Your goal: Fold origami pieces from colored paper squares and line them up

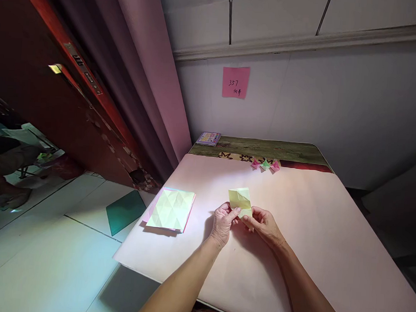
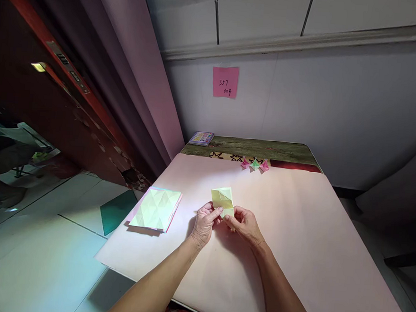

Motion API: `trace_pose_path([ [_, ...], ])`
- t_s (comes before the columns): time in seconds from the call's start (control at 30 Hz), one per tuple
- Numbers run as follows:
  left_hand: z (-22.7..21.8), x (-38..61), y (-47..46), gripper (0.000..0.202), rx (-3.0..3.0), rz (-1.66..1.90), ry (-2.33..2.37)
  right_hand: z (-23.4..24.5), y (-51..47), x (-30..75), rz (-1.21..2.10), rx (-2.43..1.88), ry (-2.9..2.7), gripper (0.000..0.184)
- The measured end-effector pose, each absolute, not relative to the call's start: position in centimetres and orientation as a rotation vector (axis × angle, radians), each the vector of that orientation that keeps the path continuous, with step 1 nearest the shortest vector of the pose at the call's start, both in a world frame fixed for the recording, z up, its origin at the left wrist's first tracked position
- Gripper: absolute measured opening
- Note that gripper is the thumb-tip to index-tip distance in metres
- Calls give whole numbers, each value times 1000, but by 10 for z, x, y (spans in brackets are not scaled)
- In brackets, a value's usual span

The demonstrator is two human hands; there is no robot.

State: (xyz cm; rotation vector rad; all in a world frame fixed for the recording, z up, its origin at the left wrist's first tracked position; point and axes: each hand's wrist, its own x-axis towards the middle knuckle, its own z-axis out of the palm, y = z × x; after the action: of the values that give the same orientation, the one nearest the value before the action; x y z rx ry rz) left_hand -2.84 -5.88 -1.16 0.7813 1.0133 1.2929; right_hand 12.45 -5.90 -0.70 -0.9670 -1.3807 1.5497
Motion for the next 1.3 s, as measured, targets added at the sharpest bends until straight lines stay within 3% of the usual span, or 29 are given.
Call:
trace_pose_path([
  [0.27, 5, -30, -70, 41, 717, 1208, 1007, -5, -56, 126, 1459, -1071, -1390, 44],
  [0.7, 18, -33, -77, 42, 814, 1124, 1021, 0, -52, 136, 1431, -1089, -1159, 39],
  [0.87, 22, -37, -78, 60, 886, 1163, 1104, 1, -53, 135, 1346, -1041, -1197, 50],
  [0.97, 22, -39, -78, 69, 1004, 1211, 1126, -2, -52, 136, 1306, -1016, -1288, 42],
  [1.03, 22, -40, -77, 60, 1100, 1209, 1120, -5, -52, 136, 1288, -1010, -1343, 38],
  [1.2, 20, -41, -76, 33, 1329, 1168, 1323, -10, -51, 138, 1283, -1016, -1395, 52],
  [1.3, 21, -41, -77, 28, 1411, 1159, 1410, -12, -52, 139, 1208, -1068, -1410, 42],
])
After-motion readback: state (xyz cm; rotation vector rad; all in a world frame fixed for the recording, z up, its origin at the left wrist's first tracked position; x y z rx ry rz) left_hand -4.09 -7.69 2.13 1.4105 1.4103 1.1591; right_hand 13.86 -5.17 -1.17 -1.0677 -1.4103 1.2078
